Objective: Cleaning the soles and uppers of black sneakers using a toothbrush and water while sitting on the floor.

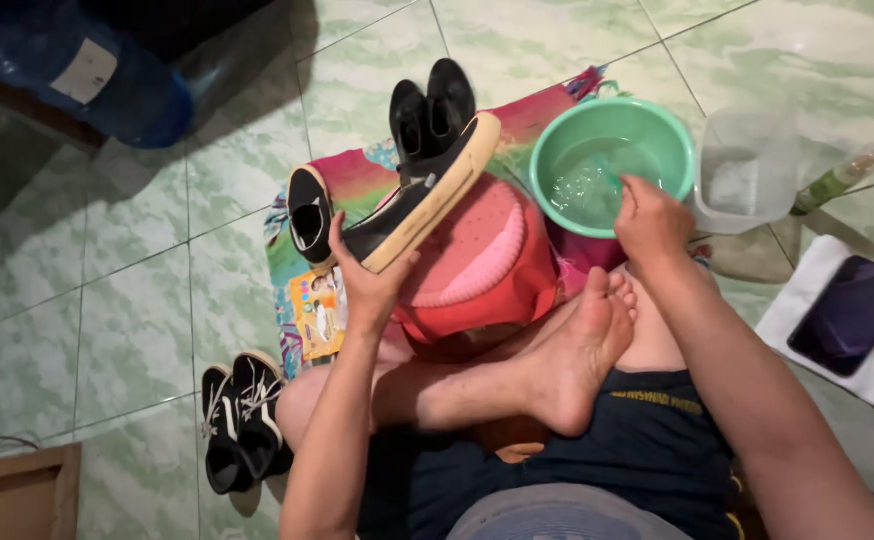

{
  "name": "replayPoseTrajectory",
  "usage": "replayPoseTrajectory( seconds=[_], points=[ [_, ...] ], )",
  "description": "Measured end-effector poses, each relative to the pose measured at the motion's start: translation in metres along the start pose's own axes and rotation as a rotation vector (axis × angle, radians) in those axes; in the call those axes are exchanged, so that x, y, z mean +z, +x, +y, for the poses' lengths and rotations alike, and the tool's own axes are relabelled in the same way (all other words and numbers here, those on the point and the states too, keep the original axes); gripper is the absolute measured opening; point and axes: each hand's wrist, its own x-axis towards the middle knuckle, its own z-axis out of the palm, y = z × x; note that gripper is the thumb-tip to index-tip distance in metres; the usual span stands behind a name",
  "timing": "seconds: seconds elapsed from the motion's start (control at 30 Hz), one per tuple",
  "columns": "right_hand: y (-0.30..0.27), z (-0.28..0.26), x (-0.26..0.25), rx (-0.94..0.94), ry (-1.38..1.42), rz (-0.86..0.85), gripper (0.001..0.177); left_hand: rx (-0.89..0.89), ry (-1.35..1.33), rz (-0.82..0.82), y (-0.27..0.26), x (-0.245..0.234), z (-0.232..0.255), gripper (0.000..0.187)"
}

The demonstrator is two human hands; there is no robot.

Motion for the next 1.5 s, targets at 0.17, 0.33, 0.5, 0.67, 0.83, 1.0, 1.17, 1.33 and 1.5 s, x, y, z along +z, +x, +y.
replayPoseTrajectory(
  seconds=[0.17, 0.33, 0.5, 0.67, 0.83, 1.0, 1.17, 1.33, 1.5],
  points=[
    [0.003, -0.015, -0.016, 0.087, 0.076, -0.155, 0.039, 0.043, 0.062, 0.006, -0.009, 0.006, 0.012, 0.122],
    [0.008, -0.010, -0.016, 0.162, 0.047, -0.322, 0.047, 0.064, -0.015, -0.004, -0.003, -0.005, -0.025, 0.131],
    [0.010, 0.011, 0.006, 0.245, 0.127, -0.349, 0.046, -0.038, 0.113, -0.135, 0.001, -0.014, -0.019, 0.121],
    [0.011, -0.007, -0.019, 0.327, 0.099, -0.354, 0.030, -0.141, 0.037, -0.023, 0.003, -0.015, -0.026, 0.101],
    [0.006, -0.003, -0.009, 0.203, -0.005, -0.332, 0.029, -0.010, 0.075, 0.118, -0.002, -0.007, -0.050, 0.102],
    [0.008, -0.025, -0.035, 0.114, 0.129, -0.218, 0.035, -0.136, 0.098, 0.060, 0.003, -0.007, -0.023, 0.117],
    [0.010, 0.020, 0.010, 0.229, 0.147, -0.227, 0.033, -0.151, -0.055, -0.008, 0.010, -0.011, -0.046, 0.103],
    [-0.017, -0.084, -0.057, 0.009, 0.538, 0.045, 0.035, 0.076, 0.002, 0.101, 0.003, 0.008, -0.018, 0.103],
    [-0.052, -0.208, -0.112, -0.241, 0.703, 0.025, 0.039, 0.216, 0.134, 0.100, 0.006, 0.002, -0.028, 0.109]
  ],
)
